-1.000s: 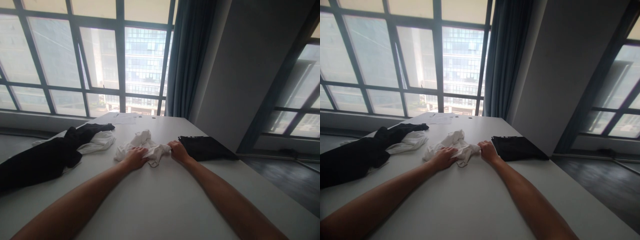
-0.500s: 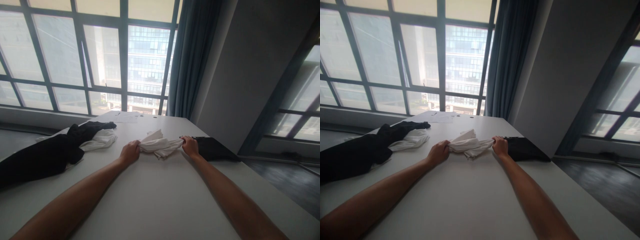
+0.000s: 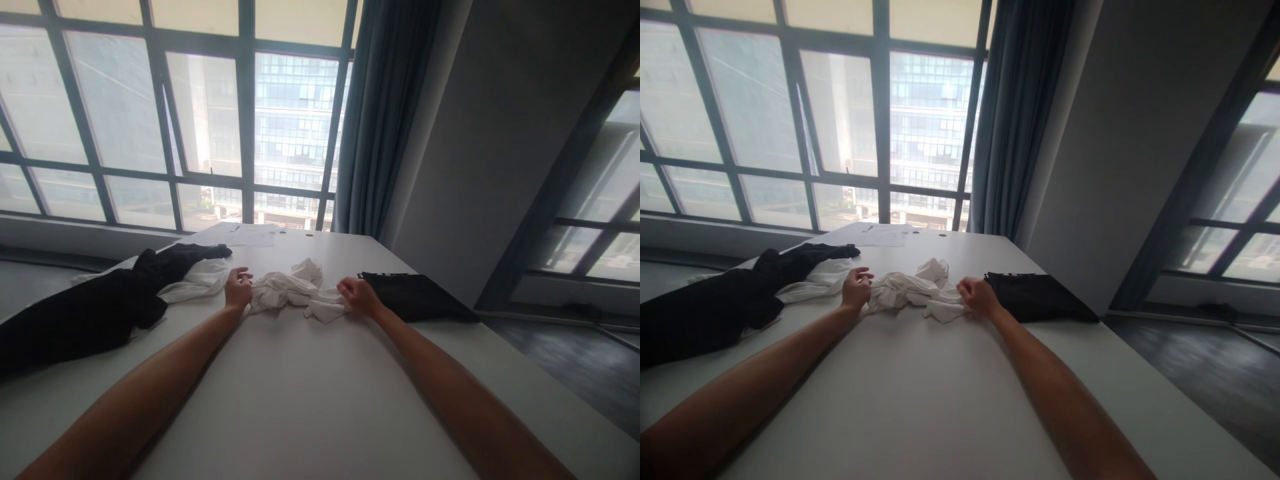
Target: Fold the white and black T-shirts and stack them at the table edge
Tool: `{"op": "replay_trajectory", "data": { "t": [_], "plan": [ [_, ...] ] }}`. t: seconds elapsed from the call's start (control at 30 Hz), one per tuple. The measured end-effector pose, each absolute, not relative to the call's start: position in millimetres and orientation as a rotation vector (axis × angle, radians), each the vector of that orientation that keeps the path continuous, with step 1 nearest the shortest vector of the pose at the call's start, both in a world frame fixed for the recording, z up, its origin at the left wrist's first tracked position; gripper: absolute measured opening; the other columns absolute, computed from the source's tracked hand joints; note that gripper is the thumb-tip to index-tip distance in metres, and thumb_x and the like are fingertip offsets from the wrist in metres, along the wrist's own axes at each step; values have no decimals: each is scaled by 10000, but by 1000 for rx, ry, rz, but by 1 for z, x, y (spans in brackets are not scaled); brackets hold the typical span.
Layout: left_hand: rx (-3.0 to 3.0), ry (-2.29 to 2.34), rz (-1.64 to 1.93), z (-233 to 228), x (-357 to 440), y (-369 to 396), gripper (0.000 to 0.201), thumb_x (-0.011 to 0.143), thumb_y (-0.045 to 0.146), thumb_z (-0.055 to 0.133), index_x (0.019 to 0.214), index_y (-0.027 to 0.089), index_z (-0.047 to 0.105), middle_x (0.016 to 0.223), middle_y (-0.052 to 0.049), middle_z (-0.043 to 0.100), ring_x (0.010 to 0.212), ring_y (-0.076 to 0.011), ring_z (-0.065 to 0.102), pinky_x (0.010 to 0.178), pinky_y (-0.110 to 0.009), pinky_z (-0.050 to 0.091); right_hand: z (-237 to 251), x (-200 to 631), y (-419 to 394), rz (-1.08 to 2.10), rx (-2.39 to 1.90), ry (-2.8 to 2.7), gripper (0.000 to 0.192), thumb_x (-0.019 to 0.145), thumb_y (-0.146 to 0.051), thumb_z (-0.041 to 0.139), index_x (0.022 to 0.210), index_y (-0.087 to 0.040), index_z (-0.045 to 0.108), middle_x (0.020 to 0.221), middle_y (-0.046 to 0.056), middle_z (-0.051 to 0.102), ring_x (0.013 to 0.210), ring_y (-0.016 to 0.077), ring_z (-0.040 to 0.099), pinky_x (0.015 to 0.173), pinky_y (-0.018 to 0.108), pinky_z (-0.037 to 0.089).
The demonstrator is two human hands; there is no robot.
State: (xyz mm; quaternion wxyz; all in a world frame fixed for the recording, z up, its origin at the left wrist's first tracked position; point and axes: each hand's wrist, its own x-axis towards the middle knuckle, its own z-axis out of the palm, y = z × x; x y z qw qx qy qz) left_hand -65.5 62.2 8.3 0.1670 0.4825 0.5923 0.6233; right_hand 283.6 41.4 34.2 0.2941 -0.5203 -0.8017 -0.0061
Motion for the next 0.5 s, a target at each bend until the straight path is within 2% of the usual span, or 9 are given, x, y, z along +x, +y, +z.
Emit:
{"op": "replay_trajectory", "data": {
  "t": [0.1, 0.17, 0.27, 0.33, 0.4, 0.5],
  "plan": [
    [1652, 1699, 1827, 12, -75, 57, 281, 868, 273, 451, 1081, 162, 596, 911, -77, 689, 670, -169, 623, 659, -282, 487, 28, 270, 40, 294, -1231, -2390, 397, 814, -489, 655, 1074, -195, 712, 998, 60, 707, 844, 189, 645, 770, 280, 470],
    [2091, 1572, 1739, 12, -72, 48, 314, 872, 381, 505, 1079, 170, 610, 979, -98, 680, 793, -204, 634, 740, -319, 498, 24, 265, 40, 300, -1193, -2453, 399, 744, -462, 734, 1053, -209, 724, 1069, 63, 694, 894, 191, 644, 798, 278, 468],
    [2620, 1348, 1349, 10, -58, 35, 334, 826, 450, 610, 1042, 198, 646, 1028, -110, 678, 955, -260, 613, 859, -379, 479, 23, 266, 41, 144, -1300, -2421, 169, 822, -306, 641, 921, -202, 730, 974, 58, 716, 861, 184, 644, 778, 264, 448],
    [2696, 1358, 1198, 8, -51, 31, 253, 849, 433, 598, 959, 216, 667, 972, -103, 686, 974, -270, 602, 883, -395, 462, 26, 271, 43, -2, -1394, -2327, 179, 845, -202, 556, 928, -194, 715, 934, 62, 730, 863, 190, 649, 768, 256, 432],
    [2585, 1462, 1270, 7, -51, 33, 226, 893, 404, 535, 898, 217, 660, 931, -97, 684, 957, -260, 603, 865, -378, 459, 31, 280, 46, -148, -1458, -2203, 231, 850, -160, 502, 969, -182, 698, 932, 75, 736, 873, 203, 654, 775, 261, 422],
    [2188, 1696, 1525, 7, -61, 43, 257, 918, 415, 473, 908, 209, 626, 905, -85, 680, 897, -241, 620, 791, -333, 462, 37, 305, 52, -310, -1531, -1986, 272, 885, -183, 441, 1011, -156, 681, 954, 115, 729, 890, 240, 655, 796, 297, 419]
  ]
}}
